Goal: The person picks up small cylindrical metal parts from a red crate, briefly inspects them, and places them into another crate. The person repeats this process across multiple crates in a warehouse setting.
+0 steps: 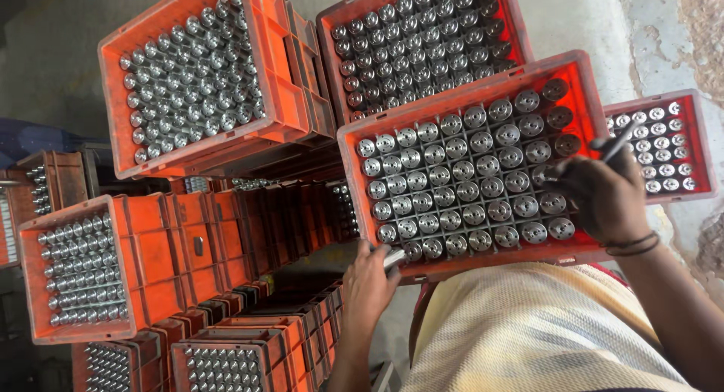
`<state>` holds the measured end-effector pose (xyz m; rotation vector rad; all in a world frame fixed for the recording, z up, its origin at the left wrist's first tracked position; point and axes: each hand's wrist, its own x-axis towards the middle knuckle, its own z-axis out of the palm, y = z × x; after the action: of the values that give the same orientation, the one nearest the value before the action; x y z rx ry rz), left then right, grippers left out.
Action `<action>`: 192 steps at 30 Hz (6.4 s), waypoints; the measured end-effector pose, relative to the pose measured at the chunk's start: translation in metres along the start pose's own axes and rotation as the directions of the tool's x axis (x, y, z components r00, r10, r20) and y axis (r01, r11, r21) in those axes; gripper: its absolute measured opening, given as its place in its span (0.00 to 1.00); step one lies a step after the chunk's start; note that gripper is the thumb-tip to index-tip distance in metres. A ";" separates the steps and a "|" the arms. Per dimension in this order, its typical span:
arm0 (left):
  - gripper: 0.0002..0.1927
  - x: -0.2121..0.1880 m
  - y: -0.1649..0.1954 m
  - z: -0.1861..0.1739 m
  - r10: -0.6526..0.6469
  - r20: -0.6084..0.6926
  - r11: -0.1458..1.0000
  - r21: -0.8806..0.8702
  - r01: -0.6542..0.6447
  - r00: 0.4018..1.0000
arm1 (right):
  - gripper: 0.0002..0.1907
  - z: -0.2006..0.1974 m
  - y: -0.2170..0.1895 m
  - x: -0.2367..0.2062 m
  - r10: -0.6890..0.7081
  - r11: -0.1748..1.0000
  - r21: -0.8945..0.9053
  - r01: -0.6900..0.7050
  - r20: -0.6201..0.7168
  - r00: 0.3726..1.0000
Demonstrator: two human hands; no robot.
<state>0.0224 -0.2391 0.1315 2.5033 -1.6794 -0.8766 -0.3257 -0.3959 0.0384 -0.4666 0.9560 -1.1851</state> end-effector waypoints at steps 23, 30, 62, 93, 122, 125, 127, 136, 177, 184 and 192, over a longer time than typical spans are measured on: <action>0.25 0.024 -0.005 0.028 0.311 -0.309 0.242 -0.889 -0.390 0.899 | 0.14 0.029 0.026 -0.019 -0.035 0.996 -0.081 0.040 0.059 0.998; 0.17 0.004 0.086 0.086 0.396 -0.322 0.608 -0.610 -0.508 0.860 | 0.14 0.077 0.045 -0.038 -0.110 0.988 -0.072 0.133 0.263 0.958; 0.21 0.024 0.020 0.047 0.171 0.022 0.985 -0.034 -0.171 0.985 | 0.12 0.020 0.014 -0.027 -0.078 0.997 -0.019 0.079 0.052 0.996; 0.21 0.000 0.053 0.037 0.072 0.104 0.967 -0.250 -0.044 0.992 | 0.11 0.057 0.001 -0.024 -0.148 0.989 0.028 0.146 0.081 0.986; 0.18 0.008 0.114 0.099 0.454 -0.227 0.343 -0.848 -0.404 0.862 | 0.12 0.060 0.036 -0.049 -0.124 0.988 -0.063 0.139 0.200 0.972; 0.19 0.007 0.122 0.093 0.400 0.098 0.129 -0.990 0.050 0.911 | 0.12 0.069 0.038 -0.060 -0.100 0.993 -0.052 0.110 0.174 0.980; 0.19 0.005 0.122 0.088 0.419 0.165 0.074 -0.986 0.148 0.893 | 0.12 0.071 0.035 -0.060 -0.095 0.988 -0.094 0.120 0.232 0.968; 0.18 0.014 0.060 0.060 0.268 0.089 0.952 -0.178 -0.250 0.959 | 0.13 0.028 -0.013 -0.009 -0.216 0.976 0.034 0.216 0.002 0.976; 0.20 0.014 0.139 0.111 0.439 0.113 0.152 -0.987 0.051 0.891 | 0.11 0.049 0.018 -0.061 -0.167 0.985 0.005 0.170 0.194 0.967; 0.21 0.001 0.109 0.085 0.521 -0.029 0.669 -0.606 -0.429 0.853 | 0.09 0.019 -0.014 -0.029 -0.244 0.968 -0.034 0.247 0.079 0.967; 0.18 0.029 0.083 0.057 0.549 0.021 0.809 -0.264 -0.525 0.836 | 0.11 -0.029 -0.018 -0.013 -0.222 0.973 0.066 0.223 -0.014 0.975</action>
<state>-0.0661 -0.2819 0.0954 1.6998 -2.0031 -1.0610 -0.3607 -0.3848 0.0407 -0.5257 0.8825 -1.4178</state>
